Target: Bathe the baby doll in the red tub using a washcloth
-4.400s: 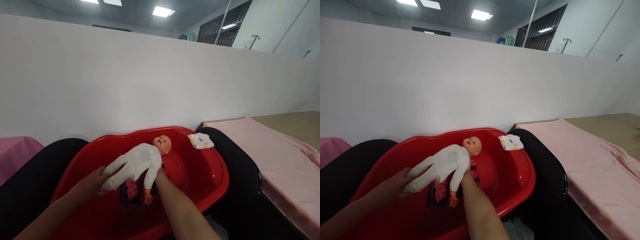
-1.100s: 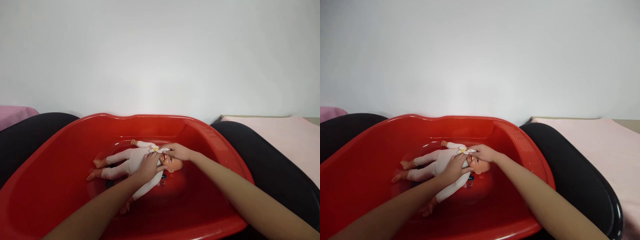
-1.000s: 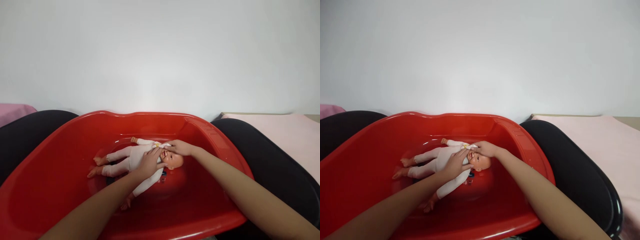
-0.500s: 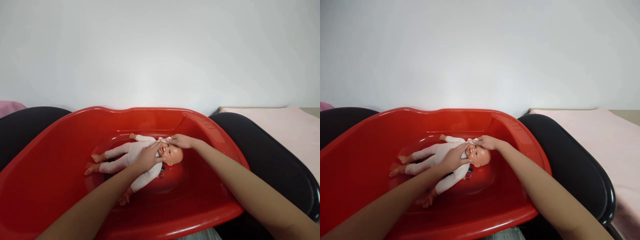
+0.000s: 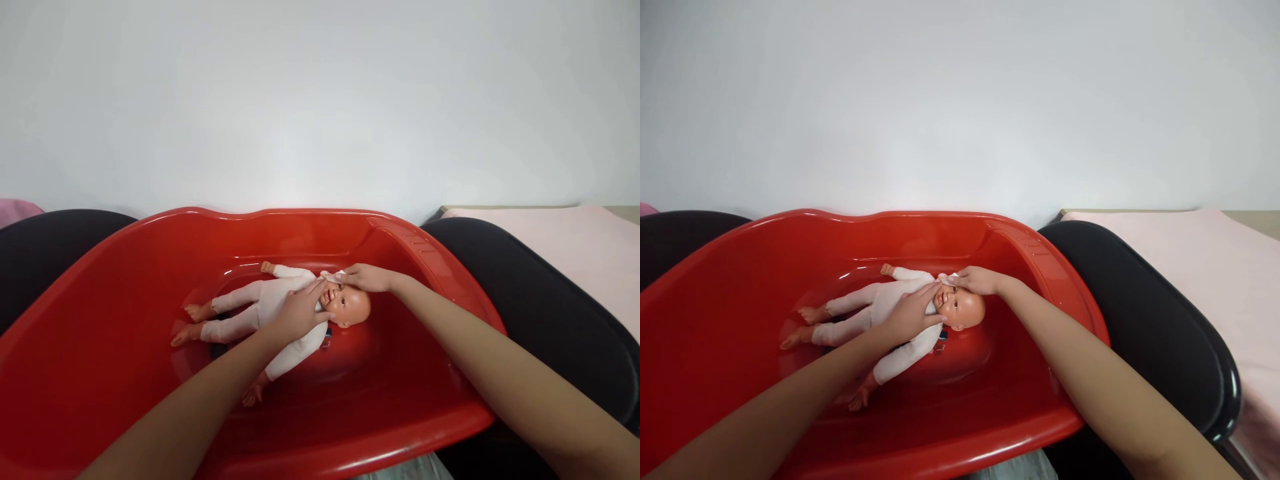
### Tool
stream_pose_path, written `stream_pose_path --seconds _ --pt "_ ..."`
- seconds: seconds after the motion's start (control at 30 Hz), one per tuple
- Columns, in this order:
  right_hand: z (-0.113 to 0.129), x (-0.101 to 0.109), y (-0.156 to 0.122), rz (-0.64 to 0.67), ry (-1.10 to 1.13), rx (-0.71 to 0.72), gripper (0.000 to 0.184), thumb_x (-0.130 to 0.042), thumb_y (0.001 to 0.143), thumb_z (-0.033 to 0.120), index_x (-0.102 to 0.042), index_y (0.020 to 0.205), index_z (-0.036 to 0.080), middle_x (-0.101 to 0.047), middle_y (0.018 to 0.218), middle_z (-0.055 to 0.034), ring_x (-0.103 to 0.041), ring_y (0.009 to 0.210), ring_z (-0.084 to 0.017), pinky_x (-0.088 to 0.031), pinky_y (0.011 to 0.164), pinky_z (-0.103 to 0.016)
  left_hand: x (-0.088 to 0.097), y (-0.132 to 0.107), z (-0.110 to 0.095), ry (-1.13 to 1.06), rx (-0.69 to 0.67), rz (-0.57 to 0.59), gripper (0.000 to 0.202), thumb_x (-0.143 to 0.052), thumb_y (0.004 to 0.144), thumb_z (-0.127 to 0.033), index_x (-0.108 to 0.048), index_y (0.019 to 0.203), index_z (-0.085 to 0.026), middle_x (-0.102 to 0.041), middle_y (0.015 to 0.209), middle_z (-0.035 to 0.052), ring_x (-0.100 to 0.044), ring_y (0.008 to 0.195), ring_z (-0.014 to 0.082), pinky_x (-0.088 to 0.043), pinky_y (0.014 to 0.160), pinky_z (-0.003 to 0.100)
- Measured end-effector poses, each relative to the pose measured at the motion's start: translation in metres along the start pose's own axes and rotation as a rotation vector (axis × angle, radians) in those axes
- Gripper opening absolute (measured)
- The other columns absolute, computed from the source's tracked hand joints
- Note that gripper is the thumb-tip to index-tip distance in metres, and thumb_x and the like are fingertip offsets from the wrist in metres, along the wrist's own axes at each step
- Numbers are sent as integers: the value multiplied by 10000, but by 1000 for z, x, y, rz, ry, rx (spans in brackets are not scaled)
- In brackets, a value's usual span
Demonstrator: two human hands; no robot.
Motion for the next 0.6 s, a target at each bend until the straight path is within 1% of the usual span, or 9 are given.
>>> stream_pose_path --seconds 0.07,0.13,0.2,0.27,0.33,0.4,0.43,0.5,0.6 --pt "-20 5 -2 13 -70 -106 707 -449 918 775 -767 1163 193 -768 850 -77 -676 736 -212 -532 794 -335 -1 0 0 -7 11 17 651 -665 875 -404 -449 1480 -296 -483 1563 65 -462 1403 362 -391 1124 512" --pt "-38 8 -6 48 -104 -212 765 -387 938 775 -723 1250 162 -658 555 -45 -585 501 -186 -512 641 -330 0 -1 -2 -7 7 18 628 -649 884 -401 -453 1473 -304 -501 1547 63 -479 1390 355 -392 1118 524" --pt "-46 9 -10 55 -98 -266 818 -349 943 780 -701 1274 120 -565 431 -24 -534 416 -184 -494 579 -327 0 -1 -2 2 3 18 609 -645 886 -395 -468 1460 -300 -512 1535 60 -485 1385 356 -402 1107 529" --pt "-35 10 -9 5 -59 -210 800 -375 939 777 -710 1258 125 -661 549 -55 -600 498 -191 -524 640 -326 0 0 -2 9 0 14 608 -654 882 -401 -478 1456 -299 -514 1532 60 -476 1393 363 -413 1101 518" --pt "-10 8 -7 -46 6 -52 727 -424 939 759 -721 1253 174 -773 873 -84 -694 740 -205 -545 799 -322 0 1 -1 12 -7 10 621 -661 879 -407 -469 1461 -307 -507 1539 51 -462 1405 360 -424 1096 503" --pt "13 1 -5 -43 70 92 669 -462 934 744 -749 1195 198 -759 1130 -71 -693 998 -226 -516 940 -316 -1 1 -1 8 -24 5 596 -654 886 -405 -471 1447 -319 -520 1528 33 -464 1406 339 -434 1088 483" --pt "19 -4 -3 -22 90 119 670 -468 927 751 -763 1152 194 -750 1167 -67 -679 1063 -239 -505 970 -321 -1 1 0 5 -32 0 578 -647 891 -397 -475 1437 -319 -527 1521 29 -464 1406 329 -436 1085 473" --pt "17 -8 0 12 92 95 704 -465 903 787 -780 1090 186 -756 1155 -72 -676 1079 -258 -511 969 -336 -1 1 0 2 -45 -10 566 -635 900 -379 -474 1436 -301 -526 1524 44 -456 1413 322 -429 1089 463" --pt "-4 -3 3 11 35 17 734 -462 883 817 -760 1180 216 -745 1192 -74 -695 1009 -241 -526 930 -324 -2 1 0 2 -43 1 609 -646 891 -383 -458 1460 -275 -497 1549 75 -458 1411 342 -417 1099 473"
Point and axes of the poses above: each hand's wrist, its own y-axis towards the middle knuckle, its own x-axis out of the back of the hand, z = x × y, the point moved 9 cm from there along y, towards the middle knuckle
